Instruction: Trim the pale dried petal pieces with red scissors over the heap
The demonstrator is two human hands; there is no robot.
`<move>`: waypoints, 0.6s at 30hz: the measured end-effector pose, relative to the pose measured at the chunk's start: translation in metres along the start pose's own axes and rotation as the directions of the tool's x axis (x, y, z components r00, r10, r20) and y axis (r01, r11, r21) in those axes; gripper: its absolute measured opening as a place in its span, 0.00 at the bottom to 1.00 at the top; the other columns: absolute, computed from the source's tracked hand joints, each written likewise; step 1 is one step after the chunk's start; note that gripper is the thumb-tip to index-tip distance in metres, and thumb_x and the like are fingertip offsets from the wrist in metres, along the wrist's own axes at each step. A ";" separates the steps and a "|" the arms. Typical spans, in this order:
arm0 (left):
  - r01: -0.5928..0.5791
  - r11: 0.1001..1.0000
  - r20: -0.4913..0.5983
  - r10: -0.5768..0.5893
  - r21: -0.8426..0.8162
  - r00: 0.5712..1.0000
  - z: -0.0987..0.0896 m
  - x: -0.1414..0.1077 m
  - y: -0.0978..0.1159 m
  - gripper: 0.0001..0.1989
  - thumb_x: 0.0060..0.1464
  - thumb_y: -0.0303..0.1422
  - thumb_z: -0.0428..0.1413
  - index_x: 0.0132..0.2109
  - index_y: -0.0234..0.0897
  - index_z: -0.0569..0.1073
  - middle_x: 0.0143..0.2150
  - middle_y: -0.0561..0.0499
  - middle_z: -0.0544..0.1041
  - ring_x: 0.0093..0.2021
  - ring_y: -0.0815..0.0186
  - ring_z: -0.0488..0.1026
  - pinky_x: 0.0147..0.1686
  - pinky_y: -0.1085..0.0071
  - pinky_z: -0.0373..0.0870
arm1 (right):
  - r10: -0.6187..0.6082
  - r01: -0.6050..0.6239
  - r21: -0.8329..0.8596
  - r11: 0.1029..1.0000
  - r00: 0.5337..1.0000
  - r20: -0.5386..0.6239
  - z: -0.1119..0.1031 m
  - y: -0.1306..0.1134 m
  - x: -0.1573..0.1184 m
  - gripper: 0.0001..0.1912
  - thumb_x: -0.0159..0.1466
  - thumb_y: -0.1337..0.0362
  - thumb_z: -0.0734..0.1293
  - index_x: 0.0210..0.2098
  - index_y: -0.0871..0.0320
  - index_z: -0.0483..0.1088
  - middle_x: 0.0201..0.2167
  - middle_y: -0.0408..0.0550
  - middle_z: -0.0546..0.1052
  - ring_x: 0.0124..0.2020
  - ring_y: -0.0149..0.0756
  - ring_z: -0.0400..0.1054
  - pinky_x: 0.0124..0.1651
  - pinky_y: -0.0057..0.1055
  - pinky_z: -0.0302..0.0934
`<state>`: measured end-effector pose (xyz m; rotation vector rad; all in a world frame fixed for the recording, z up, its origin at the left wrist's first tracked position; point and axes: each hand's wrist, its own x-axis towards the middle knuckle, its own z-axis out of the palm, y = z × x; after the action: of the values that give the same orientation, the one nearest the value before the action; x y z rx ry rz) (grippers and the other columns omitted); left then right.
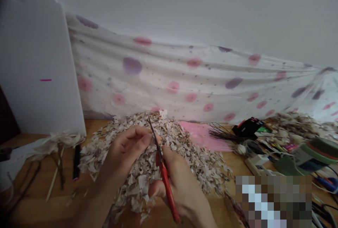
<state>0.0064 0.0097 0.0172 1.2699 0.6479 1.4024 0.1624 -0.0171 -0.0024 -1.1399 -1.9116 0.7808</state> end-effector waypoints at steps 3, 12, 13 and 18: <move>0.005 1.000 -0.005 -0.005 -0.012 1.000 0.000 0.000 -0.001 0.10 0.57 0.39 0.61 0.35 0.37 0.77 0.32 0.51 0.78 0.36 0.67 0.74 0.38 0.74 0.70 | -0.010 0.010 -0.008 1.000 1.000 0.004 0.001 0.000 0.000 0.46 0.50 0.19 0.50 0.31 0.58 0.62 0.26 0.43 0.63 0.27 0.33 0.50 0.29 0.28 0.45; -0.009 1.000 -0.003 0.009 -0.001 1.000 -0.001 0.000 -0.005 0.10 0.58 0.39 0.60 0.34 0.37 0.77 0.32 0.51 0.78 0.36 0.67 0.73 0.37 0.73 0.70 | 0.018 -0.019 0.055 0.998 1.000 0.025 0.002 0.000 0.001 0.49 0.47 0.19 0.51 0.37 0.59 0.67 0.26 0.42 0.63 0.27 0.33 0.51 0.30 0.28 0.47; -0.012 1.000 -0.005 0.012 -0.010 1.000 -0.001 0.001 -0.005 0.10 0.58 0.39 0.61 0.34 0.37 0.77 0.32 0.52 0.77 0.35 0.67 0.73 0.37 0.73 0.70 | 0.023 -0.024 0.057 0.998 0.999 0.023 0.003 0.000 0.001 0.49 0.47 0.19 0.51 0.37 0.59 0.67 0.26 0.42 0.62 0.27 0.33 0.50 0.29 0.28 0.47; -0.018 0.999 -0.010 0.017 -0.043 1.000 -0.001 0.000 -0.006 0.09 0.58 0.39 0.61 0.34 0.37 0.77 0.32 0.52 0.77 0.35 0.68 0.73 0.37 0.74 0.70 | 0.020 -0.021 0.080 0.997 1.000 0.017 0.002 -0.002 -0.001 0.49 0.46 0.19 0.52 0.36 0.59 0.67 0.25 0.41 0.62 0.27 0.32 0.50 0.29 0.27 0.47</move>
<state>0.0079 0.0118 0.0120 1.2380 0.6109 1.4304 0.1598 -0.0195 -0.0025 -1.1088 -1.8673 0.8723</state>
